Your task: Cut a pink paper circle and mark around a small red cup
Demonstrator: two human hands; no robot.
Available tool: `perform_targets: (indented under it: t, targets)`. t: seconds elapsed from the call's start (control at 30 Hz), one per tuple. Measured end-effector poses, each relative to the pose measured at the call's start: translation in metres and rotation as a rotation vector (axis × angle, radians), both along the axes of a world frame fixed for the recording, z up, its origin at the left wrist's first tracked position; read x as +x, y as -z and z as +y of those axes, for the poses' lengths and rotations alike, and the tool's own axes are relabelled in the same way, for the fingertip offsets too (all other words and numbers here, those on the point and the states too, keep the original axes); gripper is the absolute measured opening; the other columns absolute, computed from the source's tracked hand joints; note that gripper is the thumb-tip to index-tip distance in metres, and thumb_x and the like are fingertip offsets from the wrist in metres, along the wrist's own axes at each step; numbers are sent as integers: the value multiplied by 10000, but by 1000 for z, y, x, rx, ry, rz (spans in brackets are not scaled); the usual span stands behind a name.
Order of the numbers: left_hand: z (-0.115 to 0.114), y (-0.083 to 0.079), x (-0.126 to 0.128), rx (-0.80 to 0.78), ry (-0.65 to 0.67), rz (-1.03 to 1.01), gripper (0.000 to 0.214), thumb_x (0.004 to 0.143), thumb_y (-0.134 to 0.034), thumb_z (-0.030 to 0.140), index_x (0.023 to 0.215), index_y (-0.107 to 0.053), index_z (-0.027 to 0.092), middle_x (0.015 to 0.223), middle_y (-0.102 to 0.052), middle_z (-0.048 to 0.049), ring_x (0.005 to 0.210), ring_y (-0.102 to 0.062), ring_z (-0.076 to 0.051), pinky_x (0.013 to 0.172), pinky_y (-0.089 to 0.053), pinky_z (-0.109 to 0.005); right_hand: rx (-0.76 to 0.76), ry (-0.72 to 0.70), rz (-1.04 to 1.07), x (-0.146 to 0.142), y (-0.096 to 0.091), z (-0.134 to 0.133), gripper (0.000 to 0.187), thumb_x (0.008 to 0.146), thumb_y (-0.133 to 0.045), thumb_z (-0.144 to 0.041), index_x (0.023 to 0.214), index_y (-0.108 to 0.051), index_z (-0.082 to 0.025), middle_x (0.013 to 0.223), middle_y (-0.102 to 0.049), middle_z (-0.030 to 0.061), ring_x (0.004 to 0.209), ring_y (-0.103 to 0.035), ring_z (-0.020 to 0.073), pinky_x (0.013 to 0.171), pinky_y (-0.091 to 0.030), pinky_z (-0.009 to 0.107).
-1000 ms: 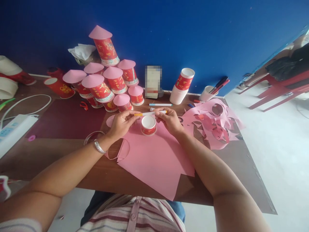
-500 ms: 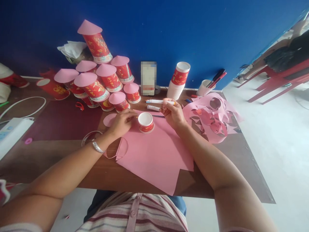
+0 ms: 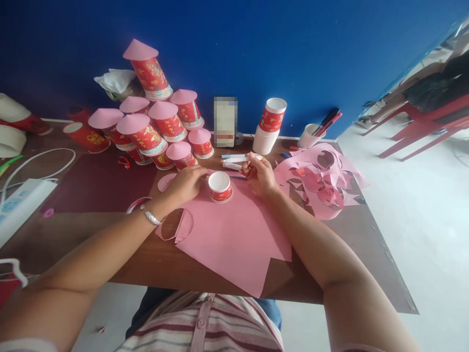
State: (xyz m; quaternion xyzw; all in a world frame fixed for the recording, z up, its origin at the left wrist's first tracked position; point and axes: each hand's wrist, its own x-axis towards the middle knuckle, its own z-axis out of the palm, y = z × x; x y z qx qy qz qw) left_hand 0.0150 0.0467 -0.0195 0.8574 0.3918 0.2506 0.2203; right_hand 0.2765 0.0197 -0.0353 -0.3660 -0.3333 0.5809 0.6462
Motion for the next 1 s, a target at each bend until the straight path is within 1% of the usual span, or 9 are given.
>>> perform_targets:
  t: [0.1, 0.23, 0.33, 0.43, 0.53, 0.63, 0.73, 0.87, 1.0]
  targets:
    - [9, -8, 9, 51, 53, 155, 211, 979, -579, 144, 991, -789, 165, 1022, -820, -137, 953, -771, -298, 820, -579, -402, 22, -19, 4, 0, 3, 1, 511, 708, -1016, -616, 915, -720, -255, 612, -586, -84, 581, -539, 110, 645, -592, 264]
    - [18, -8, 18, 32, 72, 153, 224, 988, -571, 133, 1052, -784, 155, 1114, -847, -149, 1028, -807, -329, 887, -617, -450, 17, -15, 13, -1, 4, 1, 435, 801, -961, -592, 933, -735, -245, 619, -610, -71, 566, -559, 113, 642, -603, 267]
    - [15, -5, 12, 50, 41, 101, 316, 980, -570, 88, 1228, -756, 146, 1305, -823, -170, 1201, -794, -344, 1022, -632, -498, 14, -9, 30, -1, 5, 1, 427, 833, -942, -596, 944, -737, -238, 620, -619, -64, 565, -573, 112, 638, -606, 257]
    - [2, -5, -3, 56, -19, 63, 374, 995, -553, 70, 1321, -720, 145, 1389, -787, -182, 1317, -754, -337, 1134, -609, -523, 17, -10, 48, -1, 5, 2, 446, 807, -965, -599, 935, -726, -245, 635, -640, -62, 578, -582, 108, 640, -600, 245]
    - [-16, -9, -15, -81, 13, -19, 552, 916, -596, 18, 1440, -645, 186, 1450, -750, -141, 1340, -741, -287, 1175, -605, -484, 24, -24, 35, 0, 4, 2, 450, 755, -1014, -523, 861, -670, -253, 631, -616, -75, 583, -569, 101, 652, -592, 242]
    - [-34, -15, -14, -195, 125, -115, 708, 842, -834, 179, 1501, -582, 221, 1556, -663, -147, 1470, -640, -339, 1271, -530, -535, 45, -46, 9, 1, 3, 1, 475, 722, -1032, -479, 809, -624, -252, 606, -560, -89, 572, -532, 94, 652, -578, 239]
    - [-46, -19, 0, -327, 155, -209, 777, 801, -913, 274, 1501, -581, 221, 1546, -670, -165, 1462, -633, -373, 1249, -530, -545, 37, -36, -13, 1, 3, 1, 430, 727, -1015, -471, 852, -670, -247, 601, -544, -93, 564, -514, 94, 648, -578, 249]
    - [-51, -12, 18, -494, 125, -460, 640, 860, -903, 403, 1416, -660, 202, 1459, -733, -152, 1361, -690, -353, 1203, -530, -520, 36, -19, -39, 1, 4, 2, 435, 758, -983, -513, 996, -732, -250, 612, -550, -104, 575, -522, 96, 656, -587, 243]
    - [-48, 1, 19, -740, 89, -773, 519, 862, -911, 450, 1265, -723, 182, 1301, -790, -117, 1243, -724, -308, 1069, -572, -420, 29, -18, -87, 3, 5, 4, 387, 936, -825, -629, 950, -644, -288, 634, -586, -102, 584, -566, 97, 680, -589, 228]
